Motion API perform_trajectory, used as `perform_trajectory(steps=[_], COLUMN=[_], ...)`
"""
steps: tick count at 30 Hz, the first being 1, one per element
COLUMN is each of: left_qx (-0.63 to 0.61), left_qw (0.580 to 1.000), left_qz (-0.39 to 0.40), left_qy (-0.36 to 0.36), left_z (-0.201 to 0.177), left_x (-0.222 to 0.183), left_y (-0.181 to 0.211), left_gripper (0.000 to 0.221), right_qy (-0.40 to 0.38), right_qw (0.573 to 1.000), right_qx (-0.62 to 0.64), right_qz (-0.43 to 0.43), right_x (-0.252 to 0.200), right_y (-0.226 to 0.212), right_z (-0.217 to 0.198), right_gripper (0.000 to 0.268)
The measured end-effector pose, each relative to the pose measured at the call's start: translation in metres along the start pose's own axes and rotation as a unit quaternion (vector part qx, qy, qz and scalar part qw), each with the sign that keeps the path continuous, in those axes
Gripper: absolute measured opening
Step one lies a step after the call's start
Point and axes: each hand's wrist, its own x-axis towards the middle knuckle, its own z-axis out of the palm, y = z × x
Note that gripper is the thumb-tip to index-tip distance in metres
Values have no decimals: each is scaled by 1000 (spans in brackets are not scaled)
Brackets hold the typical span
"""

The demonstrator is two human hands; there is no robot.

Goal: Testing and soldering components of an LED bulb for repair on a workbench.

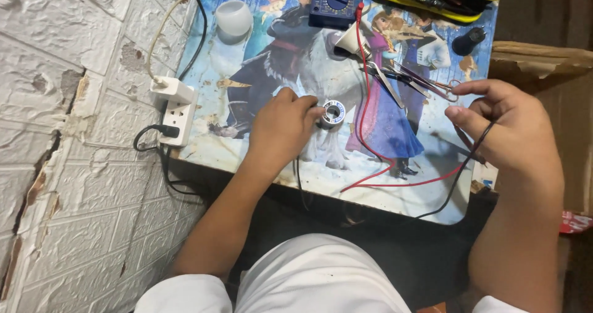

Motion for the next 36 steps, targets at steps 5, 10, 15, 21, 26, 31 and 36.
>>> perform_trajectory(steps=[5, 10, 15, 21, 26, 31, 36], left_qx=[12, -24, -50, -188, -363, -362, -315], left_qw=[997, 994, 998, 979, 930, 925, 931], left_qz=[-53, -89, -7, -3, -30, -89, -132], left_qy=[-51, -59, 33, 80, 55, 70, 126], left_z=[-14, -31, -46, -76, -72, -70, -41], left_x=[-1, 4, 22, 63, 66, 62, 139], left_y=[-3, -5, -18, -6, 4, 8, -21], left_gripper=[42, 32, 43, 36, 24, 40, 42], right_qy=[144, 123, 52, 32, 7, -23, -4], right_qw=[949, 973, 995, 981, 982, 991, 997], right_qx=[249, 142, 4, -180, -189, -129, -31], right_qz=[-129, -135, -86, -63, -14, 17, -77], right_x=[-14, -16, 8, 14, 14, 20, 45], right_y=[25, 9, 47, 55, 38, 25, 24], right_z=[1, 6, 23, 34, 32, 27, 33], right_gripper=[37, 41, 25, 39, 47, 44, 33])
